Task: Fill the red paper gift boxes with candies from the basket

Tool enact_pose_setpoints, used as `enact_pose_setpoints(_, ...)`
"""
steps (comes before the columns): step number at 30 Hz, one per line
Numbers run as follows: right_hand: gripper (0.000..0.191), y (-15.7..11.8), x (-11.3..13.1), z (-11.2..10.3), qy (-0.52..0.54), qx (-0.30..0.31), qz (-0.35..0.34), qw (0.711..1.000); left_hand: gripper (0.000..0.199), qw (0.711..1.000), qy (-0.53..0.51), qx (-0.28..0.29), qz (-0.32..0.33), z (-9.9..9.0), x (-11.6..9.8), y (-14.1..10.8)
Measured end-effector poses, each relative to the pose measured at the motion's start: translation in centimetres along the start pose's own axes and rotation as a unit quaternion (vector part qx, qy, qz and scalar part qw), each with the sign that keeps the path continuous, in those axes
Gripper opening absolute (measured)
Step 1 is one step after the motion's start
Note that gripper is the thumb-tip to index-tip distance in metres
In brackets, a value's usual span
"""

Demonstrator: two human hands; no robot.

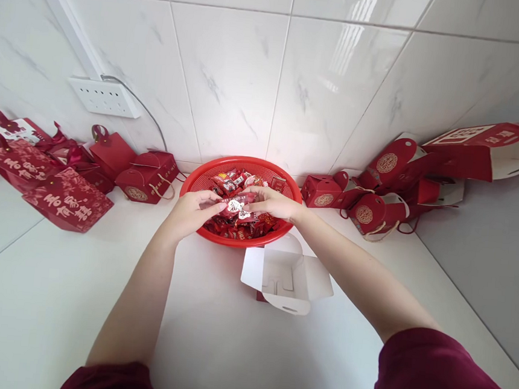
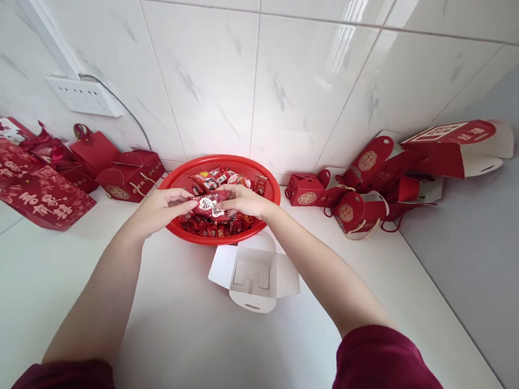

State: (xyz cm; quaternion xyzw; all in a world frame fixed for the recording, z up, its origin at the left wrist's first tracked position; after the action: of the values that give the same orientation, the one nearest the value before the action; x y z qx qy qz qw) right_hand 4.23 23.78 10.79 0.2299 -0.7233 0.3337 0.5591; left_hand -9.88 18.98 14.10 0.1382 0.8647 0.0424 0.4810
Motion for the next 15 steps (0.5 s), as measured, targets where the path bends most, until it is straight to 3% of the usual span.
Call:
enact_pose_setpoints(2,0.040,-1.0,1.1,0.0,-0.020,-0.013,-0.044,0.999,0.033,0.998,-0.053,-0.015,-0.009,0.3,-0.2,0.1)
enact_pose_setpoints(7,0.043,-5.6,4.3,-0.9,-0.100,-0.134,-0.151,0.974,0.032,0.997,-0.079,-0.011,0.002,1.5,-2.1,-0.4)
enact_pose_setpoints(12,0.039,-10.6,5.0,1.0,-0.145,-0.127,-0.142,0.971,0.029,0.996,-0.063,0.046,0.044,4.8,-5.3,-1.5)
enact_pose_setpoints(15,0.030,-13.6,4.2,0.7,-0.178,-0.179,-0.113,0.961,0.022,0.996,-0.010,0.035,0.080,5.4,-7.1,-2.1)
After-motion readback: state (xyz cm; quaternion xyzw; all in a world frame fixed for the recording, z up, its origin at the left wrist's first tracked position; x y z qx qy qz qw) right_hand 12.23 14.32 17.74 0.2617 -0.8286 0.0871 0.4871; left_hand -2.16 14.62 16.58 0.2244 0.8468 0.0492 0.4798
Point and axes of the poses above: each hand's wrist, its own y-axis towards the middle knuckle, its own z-axis out of the palm, x = y × z, the point moved 10 cm from there along y, towards the middle knuckle, and after that the axes turned 11 degrees about z, right-handed, at the moved point
